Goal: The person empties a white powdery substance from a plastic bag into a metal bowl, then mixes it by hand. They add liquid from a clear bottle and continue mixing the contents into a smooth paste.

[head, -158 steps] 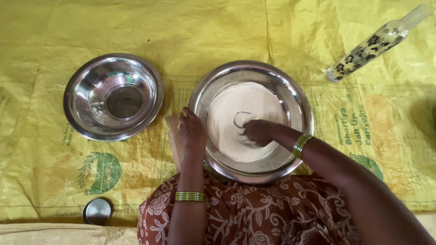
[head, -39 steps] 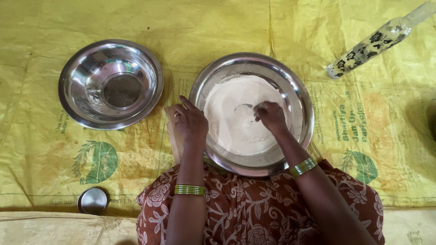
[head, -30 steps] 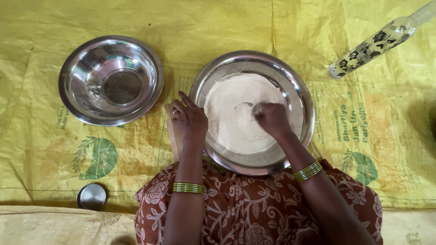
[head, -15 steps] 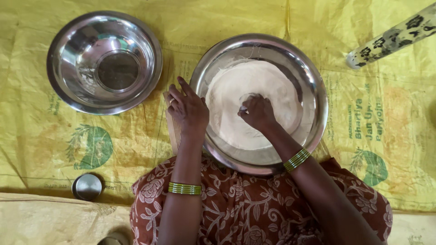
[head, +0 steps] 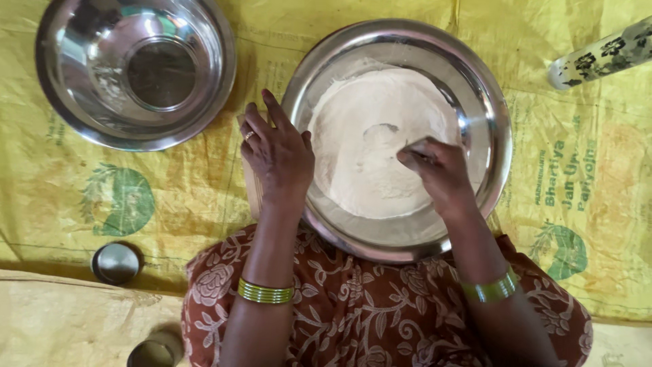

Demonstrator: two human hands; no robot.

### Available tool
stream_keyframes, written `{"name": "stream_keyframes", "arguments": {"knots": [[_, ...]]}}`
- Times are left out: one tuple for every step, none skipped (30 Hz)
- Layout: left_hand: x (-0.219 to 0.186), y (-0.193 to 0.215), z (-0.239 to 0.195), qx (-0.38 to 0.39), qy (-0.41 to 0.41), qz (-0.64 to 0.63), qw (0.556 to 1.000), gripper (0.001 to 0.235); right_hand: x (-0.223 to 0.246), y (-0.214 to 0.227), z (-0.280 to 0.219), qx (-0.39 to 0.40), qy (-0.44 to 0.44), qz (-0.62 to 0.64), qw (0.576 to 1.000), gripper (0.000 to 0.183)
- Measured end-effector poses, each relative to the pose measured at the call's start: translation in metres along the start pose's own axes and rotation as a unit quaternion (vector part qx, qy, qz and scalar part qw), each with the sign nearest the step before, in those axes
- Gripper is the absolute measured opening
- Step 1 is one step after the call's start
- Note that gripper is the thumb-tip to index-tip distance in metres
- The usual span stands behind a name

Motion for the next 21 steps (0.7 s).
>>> {"name": "stream_keyframes", "arguments": {"knots": [[-0.001,-0.001,0.000,0.003,-0.001,0.007,1.000,0.098,-0.006,0.004,-0.012,-0.022,-0.026,0.072,0.997,0.006],[-0.003,-0.002,0.001,0.004,0.000,0.014,1.000,0.098,-0.012,0.008,-0.019,-0.043,-0.051,0.143,0.988,0.008],[-0.004,-0.003,0.002,0.006,0.000,0.020,1.000,0.099,-0.016,0.006,-0.023,-0.032,-0.062,0.233,0.970,0.008],[-0.004,-0.006,0.003,0.023,0.005,0.020,1.000,0.099,-0.020,0.000,-0.025,-0.019,-0.072,0.323,0.944,0.009],[-0.003,-0.009,0.003,0.041,0.009,0.021,0.999,0.099,-0.022,-0.006,-0.025,-0.006,-0.082,0.410,0.909,0.010],[-0.001,-0.012,0.003,0.057,0.013,0.022,0.998,0.099,-0.020,-0.011,-0.022,0.022,-0.077,0.453,0.888,0.010],[-0.001,-0.012,0.002,0.044,0.013,0.027,0.999,0.100,-0.017,-0.016,-0.020,0.051,-0.071,0.494,0.865,0.009],[0.000,-0.011,0.002,0.032,0.013,0.033,0.999,0.100,-0.013,-0.022,-0.018,0.079,-0.065,0.535,0.838,0.010],[0.001,-0.010,0.001,0.020,0.012,0.039,0.999,0.101,-0.010,-0.021,-0.018,0.078,-0.063,0.536,0.838,0.010],[0.002,-0.010,0.002,0.017,0.012,0.042,0.999,0.101,-0.007,-0.021,-0.019,0.077,-0.060,0.537,0.838,0.011],[0.003,-0.010,0.003,0.015,0.012,0.046,0.999,0.100,-0.004,-0.020,-0.021,0.076,-0.056,0.537,0.838,0.012],[0.003,-0.010,0.004,0.013,0.012,0.048,0.999,0.100,0.001,-0.018,-0.023,0.077,-0.047,0.532,0.842,0.011],[0.004,-0.012,0.006,0.023,0.018,0.046,0.999,0.100,0.006,-0.017,-0.025,0.077,-0.038,0.528,0.845,0.011],[0.005,-0.014,0.008,0.033,0.024,0.043,0.998,0.100,0.010,-0.015,-0.027,0.077,-0.029,0.523,0.848,0.010],[0.005,-0.016,0.009,0.043,0.030,0.041,0.998,0.100,0.013,-0.013,-0.029,0.068,-0.026,0.519,0.852,0.010],[0.005,-0.017,0.010,0.042,0.027,0.039,0.998,0.100,0.015,-0.011,-0.031,0.058,-0.024,0.515,0.855,0.010],[0.005,-0.017,0.010,0.040,0.025,0.037,0.998,0.100,0.017,-0.009,-0.032,0.048,-0.022,0.511,0.858,0.010],[0.005,-0.017,0.010,0.039,0.022,0.036,0.998,0.100,0.020,-0.008,-0.033,0.048,-0.012,0.502,0.863,0.010],[0.006,-0.018,0.010,0.041,0.024,0.033,0.998,0.100,0.023,-0.007,-0.034,0.048,-0.002,0.494,0.868,0.010],[0.007,-0.017,0.010,0.043,0.025,0.030,0.998,0.100,0.026,-0.006,-0.034,0.048,0.008,0.485,0.873,0.010],[0.007,-0.017,0.010,0.044,0.027,0.027,0.998,0.100,0.027,-0.005,-0.034,0.044,0.006,0.481,0.876,0.011]]}}
Point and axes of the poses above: each hand's wrist, its own z-axis towards the middle knuckle, its own y-axis out of the back of the hand, x = y × z, the point moved 7 cm from there along z, towards the middle knuckle, and after that the axes turned 12 degrees about x, right-handed, at the moved point
